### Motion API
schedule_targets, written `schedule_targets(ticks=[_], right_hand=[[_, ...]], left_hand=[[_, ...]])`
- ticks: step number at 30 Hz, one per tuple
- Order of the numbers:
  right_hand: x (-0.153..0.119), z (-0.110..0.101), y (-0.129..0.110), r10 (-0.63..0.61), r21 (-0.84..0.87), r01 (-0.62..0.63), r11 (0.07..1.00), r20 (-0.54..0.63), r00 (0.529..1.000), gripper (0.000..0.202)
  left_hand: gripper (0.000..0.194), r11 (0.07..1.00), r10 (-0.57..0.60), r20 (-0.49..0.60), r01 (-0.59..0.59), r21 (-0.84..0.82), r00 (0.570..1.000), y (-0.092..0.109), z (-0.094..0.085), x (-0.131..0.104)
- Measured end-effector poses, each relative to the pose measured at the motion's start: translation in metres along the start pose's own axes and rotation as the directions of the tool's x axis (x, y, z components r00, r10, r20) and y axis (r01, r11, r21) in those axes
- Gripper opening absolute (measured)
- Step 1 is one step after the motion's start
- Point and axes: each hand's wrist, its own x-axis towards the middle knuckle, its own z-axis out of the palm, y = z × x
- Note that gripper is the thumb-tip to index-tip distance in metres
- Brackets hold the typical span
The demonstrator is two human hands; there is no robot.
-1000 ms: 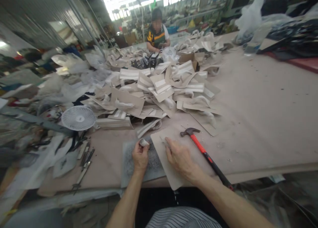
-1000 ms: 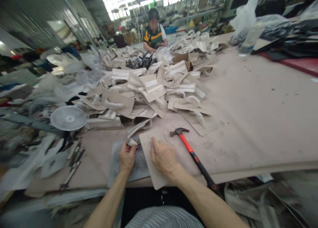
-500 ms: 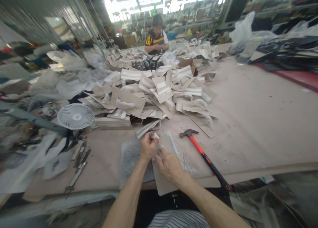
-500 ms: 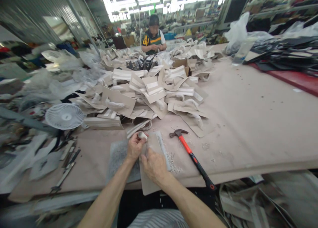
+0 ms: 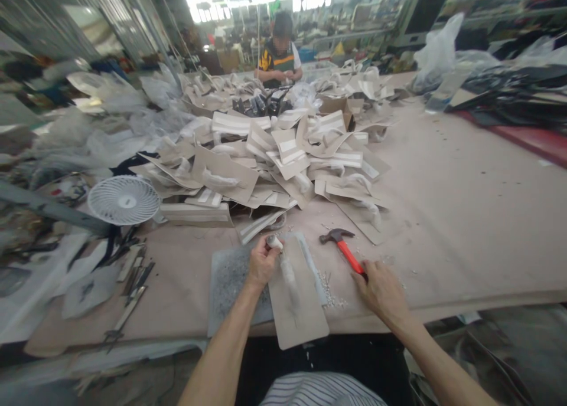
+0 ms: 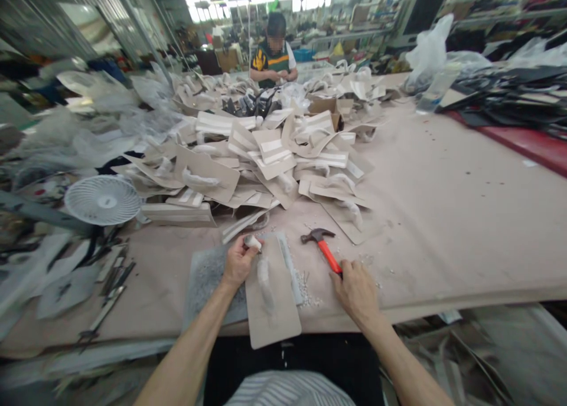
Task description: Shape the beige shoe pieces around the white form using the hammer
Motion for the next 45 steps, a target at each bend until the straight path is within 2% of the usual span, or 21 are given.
schedule_targets(ticks=[5, 6, 8, 10, 11, 13, 15, 17, 18, 20, 21, 23, 26, 28, 30, 32, 33, 35, 37, 39, 45], right_hand=[[0.003, -0.011, -0.003, 0.090, 0.239, -0.122, 0.963, 0.143, 0.986, 0.016], [0.005, -0.015, -0.006, 0.114, 0.377, -0.191, 0.906, 0.216, 0.970, 0.013], [0.009, -0.025, -0.014, 0.090, 0.645, -0.382, 0.661, 0.438, 0.895, 0.009], [0.011, -0.034, -0.024, -0.020, 0.738, -0.548, 0.393, 0.603, 0.798, 0.010], [0.011, -0.039, -0.030, -0.059, 0.744, -0.591, 0.313, 0.636, 0.769, 0.011], [0.010, -0.052, -0.043, -0.064, 0.774, -0.575, 0.265, 0.609, 0.791, 0.012], [0.007, -0.069, -0.056, -0.050, 0.843, -0.434, 0.319, 0.472, 0.880, 0.019], [0.005, -0.087, -0.068, -0.065, 0.869, -0.153, 0.471, 0.207, 0.976, 0.030], [0.003, -0.094, -0.073, -0.091, 0.829, -0.001, 0.559, 0.063, 0.994, 0.034], [0.002, -0.101, -0.080, -0.171, 0.669, 0.221, 0.710, -0.140, 0.975, 0.036], [0.002, -0.101, -0.082, -0.228, 0.570, 0.290, 0.769, -0.179, 0.957, 0.036], [0.004, -0.099, -0.083, -0.347, 0.376, 0.375, 0.847, -0.142, 0.927, 0.032], [0.011, -0.113, -0.081, -0.444, 0.216, 0.445, 0.869, -0.056, 0.894, 0.028], [0.014, -0.140, -0.082, -0.432, 0.224, 0.468, 0.855, -0.192, 0.881, 0.029], [0.013, -0.168, -0.086, -0.338, 0.281, 0.486, 0.827, -0.443, 0.831, 0.031], [0.010, -0.180, -0.092, -0.183, 0.342, 0.487, 0.804, -0.636, 0.749, 0.031], [0.007, -0.177, -0.094, -0.158, 0.350, 0.495, 0.796, -0.668, 0.727, 0.031], [0.002, -0.154, -0.095, -0.262, 0.310, 0.502, 0.807, -0.573, 0.776, 0.033], [0.000, -0.122, -0.092, -0.423, 0.240, 0.482, 0.843, -0.259, 0.868, 0.033], [0.001, -0.100, -0.086, -0.438, 0.189, 0.428, 0.884, 0.016, 0.899, 0.030], [0.011, -0.083, -0.058, -0.257, 0.187, 0.226, 0.956, 0.162, 0.953, 0.029]], left_hand=[[0.031, 1.000, -0.014, 0.013, 0.013, 0.028, 1.000, 0.000, 0.000, 0.001], [0.031, 0.999, -0.013, 0.017, 0.013, 0.031, 1.000, 0.000, -0.001, 0.001], [0.031, 0.999, -0.010, 0.030, 0.009, 0.044, 0.999, 0.000, -0.001, 0.002], [0.030, 0.997, 0.003, 0.054, -0.007, 0.077, 0.999, 0.000, -0.002, 0.005], [0.029, 0.995, 0.012, 0.071, -0.019, 0.102, 0.997, 0.001, -0.003, 0.006], [0.023, 0.988, 0.026, 0.113, -0.043, 0.150, 0.993, 0.003, -0.005, 0.009], [0.018, 0.981, 0.041, 0.166, -0.072, 0.182, 0.985, 0.005, -0.007, 0.011], [0.016, 0.973, 0.061, 0.209, -0.105, 0.206, 0.976, 0.006, -0.009, 0.011], [0.015, 0.969, 0.073, 0.224, -0.122, 0.217, 0.972, 0.007, -0.009, 0.010], [0.015, 0.958, 0.101, 0.239, -0.159, 0.237, 0.966, 0.006, -0.009, 0.008], [0.015, 0.954, 0.113, 0.240, -0.173, 0.246, 0.964, 0.006, -0.009, 0.007], [0.014, 0.948, 0.127, 0.235, -0.187, 0.258, 0.964, 0.004, -0.009, 0.004], [0.014, 0.947, 0.120, 0.235, -0.182, 0.265, 0.965, 0.002, -0.008, 0.003], [0.014, 0.943, 0.131, 0.248, -0.198, 0.268, 0.960, 0.003, -0.008, 0.003], [0.015, 0.938, 0.149, 0.253, -0.218, 0.270, 0.956, 0.004, -0.009, 0.004], [0.016, 0.937, 0.152, 0.245, -0.219, 0.272, 0.958, 0.004, -0.009, 0.004], [0.016, 0.938, 0.148, 0.239, -0.213, 0.273, 0.960, 0.004, -0.009, 0.004], [0.017, 0.938, 0.141, 0.230, -0.204, 0.280, 0.963, 0.002, -0.008, 0.003], [0.016, 0.936, 0.145, 0.220, -0.205, 0.284, 0.965, 0.000, -0.008, 0.002], [0.015, 0.934, 0.156, 0.217, -0.215, 0.284, 0.964, -0.001, -0.007, 0.001], [0.016, 0.946, 0.151, 0.233, -0.208, 0.247, 0.961, 0.002, -0.007, 0.001]])
